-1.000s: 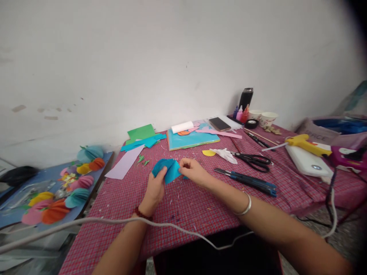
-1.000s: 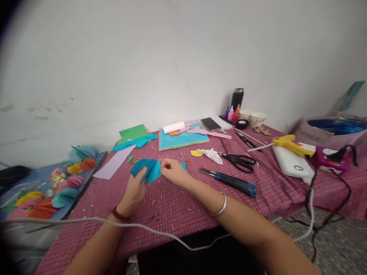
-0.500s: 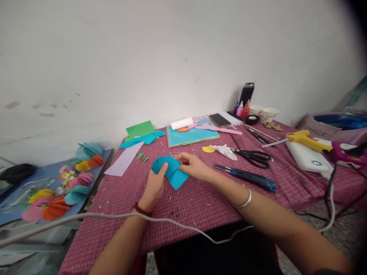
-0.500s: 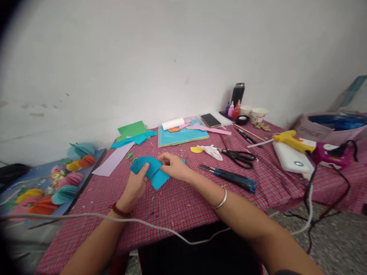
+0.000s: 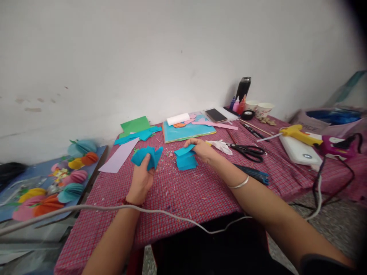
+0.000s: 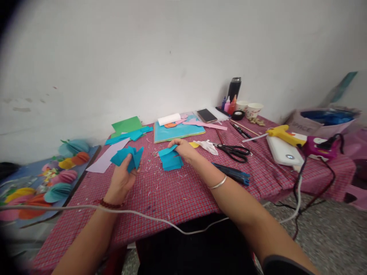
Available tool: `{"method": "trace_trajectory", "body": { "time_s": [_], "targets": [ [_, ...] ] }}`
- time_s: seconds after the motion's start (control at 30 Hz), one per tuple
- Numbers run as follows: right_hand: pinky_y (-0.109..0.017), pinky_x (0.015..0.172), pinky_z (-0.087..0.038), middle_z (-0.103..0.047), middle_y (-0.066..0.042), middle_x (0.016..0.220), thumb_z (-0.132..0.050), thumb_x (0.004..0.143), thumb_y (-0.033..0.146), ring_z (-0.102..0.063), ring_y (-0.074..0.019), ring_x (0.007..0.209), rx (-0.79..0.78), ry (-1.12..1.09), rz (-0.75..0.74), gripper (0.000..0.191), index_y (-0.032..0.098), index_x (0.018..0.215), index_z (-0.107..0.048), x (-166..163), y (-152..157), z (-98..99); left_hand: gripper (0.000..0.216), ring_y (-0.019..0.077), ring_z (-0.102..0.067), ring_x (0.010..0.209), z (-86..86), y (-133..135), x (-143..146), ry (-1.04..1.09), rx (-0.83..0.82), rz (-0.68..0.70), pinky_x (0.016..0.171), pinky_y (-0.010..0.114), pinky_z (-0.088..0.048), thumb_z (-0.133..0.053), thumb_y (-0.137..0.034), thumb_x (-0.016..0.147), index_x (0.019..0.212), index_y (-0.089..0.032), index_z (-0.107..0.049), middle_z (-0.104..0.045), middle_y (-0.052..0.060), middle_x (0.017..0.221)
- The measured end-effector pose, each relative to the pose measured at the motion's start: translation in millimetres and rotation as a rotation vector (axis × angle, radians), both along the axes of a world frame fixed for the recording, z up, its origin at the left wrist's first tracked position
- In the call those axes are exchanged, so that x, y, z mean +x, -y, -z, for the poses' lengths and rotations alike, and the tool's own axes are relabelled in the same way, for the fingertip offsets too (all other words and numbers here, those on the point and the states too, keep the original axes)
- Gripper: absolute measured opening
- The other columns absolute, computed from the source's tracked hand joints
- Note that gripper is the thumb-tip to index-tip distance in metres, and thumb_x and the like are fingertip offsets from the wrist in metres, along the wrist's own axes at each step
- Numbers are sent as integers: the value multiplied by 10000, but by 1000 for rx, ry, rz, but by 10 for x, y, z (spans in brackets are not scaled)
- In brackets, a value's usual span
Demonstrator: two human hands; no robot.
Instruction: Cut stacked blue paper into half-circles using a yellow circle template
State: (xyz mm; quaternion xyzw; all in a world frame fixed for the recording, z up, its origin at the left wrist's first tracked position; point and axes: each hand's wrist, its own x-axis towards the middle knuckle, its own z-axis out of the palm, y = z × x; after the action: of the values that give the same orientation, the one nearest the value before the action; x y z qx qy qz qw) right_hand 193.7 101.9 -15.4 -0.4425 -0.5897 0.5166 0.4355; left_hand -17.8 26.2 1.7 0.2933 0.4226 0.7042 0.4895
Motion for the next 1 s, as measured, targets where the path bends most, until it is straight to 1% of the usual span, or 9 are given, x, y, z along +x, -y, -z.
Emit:
{"method": "trace_trajectory", "body": {
  "time_s": [0.1, 0.17, 0.37, 0.5, 0.6, 0.7, 0.77, 0.9, 1.0],
  "targets": [
    [-188, 519, -392, -643, -14, 725, -401, 648, 62, -538, -102, 581, 204, 368, 4, 305, 126, 841, -629, 39, -87, 98, 244, 112, -583, 493, 2, 16, 50, 29, -51, 31, 399, 199, -394, -756, -225, 616, 755, -197, -557, -609, -60, 634],
    [-199, 573, -424, -686, -44, 812, -390, 630, 17, -586, -125, 662, 266, 532, -52, 370, 121, 861, -661, 40, -95, 137, 257, 110, -584, 501, -8, 34, 88, 54, -63, 49, 413, 201, -407, -766, -194, 591, 737, -191, -555, -618, -64, 639],
    [-296, 817, -415, -709, -116, 919, -501, 605, -35, -617, -232, 886, 373, 749, -245, 322, 141, 747, -730, 93, -7, 80, 310, 124, -599, 532, 7, 49, 94, 49, -97, 53, 434, 208, -430, -784, -155, 539, 773, -172, -583, -652, -41, 667],
    [-331, 891, -384, -691, -126, 1018, -510, 675, -8, -597, -255, 985, 498, 910, -304, 307, 157, 801, -736, 118, 51, -54, 376, 138, -626, 604, 63, 22, 83, 35, -64, 55, 549, 249, -500, -793, -104, 490, 809, -168, -606, -683, -20, 728],
    [-315, 838, -419, -687, -108, 1003, -475, 786, 87, -606, -215, 938, 552, 745, -181, 259, 151, 895, -701, 22, 130, -128, 381, 151, -640, 671, 125, -3, 91, 2, -18, 46, 663, 296, -524, -792, -115, 493, 823, -170, -609, -691, -11, 762],
    [-264, 678, -450, -670, -59, 848, -477, 850, 282, -596, -153, 750, 446, 339, -136, 224, 137, 910, -638, -143, 235, -132, 299, 127, -612, 625, 209, -9, 102, -122, 31, 7, 657, 275, -511, -783, -155, 535, 764, -164, -591, -660, -25, 694],
    [-228, 569, -417, -611, -10, 719, -538, 806, 364, -536, -115, 620, 352, 175, -173, 247, 136, 871, -606, -228, 287, -117, 247, 117, -591, 589, 247, 8, 114, -227, 38, 30, 620, 258, -500, -773, -190, 570, 727, -157, -586, -644, -23, 667],
    [-186, 443, -298, -447, 69, 534, -610, 689, 302, -384, -63, 460, 210, 79, -230, 163, 148, 721, -567, -210, 254, -120, 280, 125, -596, 583, 191, 63, 136, -248, 33, 82, 523, 234, -475, -774, -236, 583, 784, -156, -596, -650, -8, 686],
    [-190, 428, -317, -480, 70, 530, -548, 692, 243, -421, -74, 428, 184, 22, -68, 144, 156, 803, -575, -75, 115, -117, 305, 150, -620, 586, 92, 74, 101, -170, -2, 74, 453, 220, -447, -762, -276, 599, 818, -150, -593, -663, 19, 682]
  ]
}}
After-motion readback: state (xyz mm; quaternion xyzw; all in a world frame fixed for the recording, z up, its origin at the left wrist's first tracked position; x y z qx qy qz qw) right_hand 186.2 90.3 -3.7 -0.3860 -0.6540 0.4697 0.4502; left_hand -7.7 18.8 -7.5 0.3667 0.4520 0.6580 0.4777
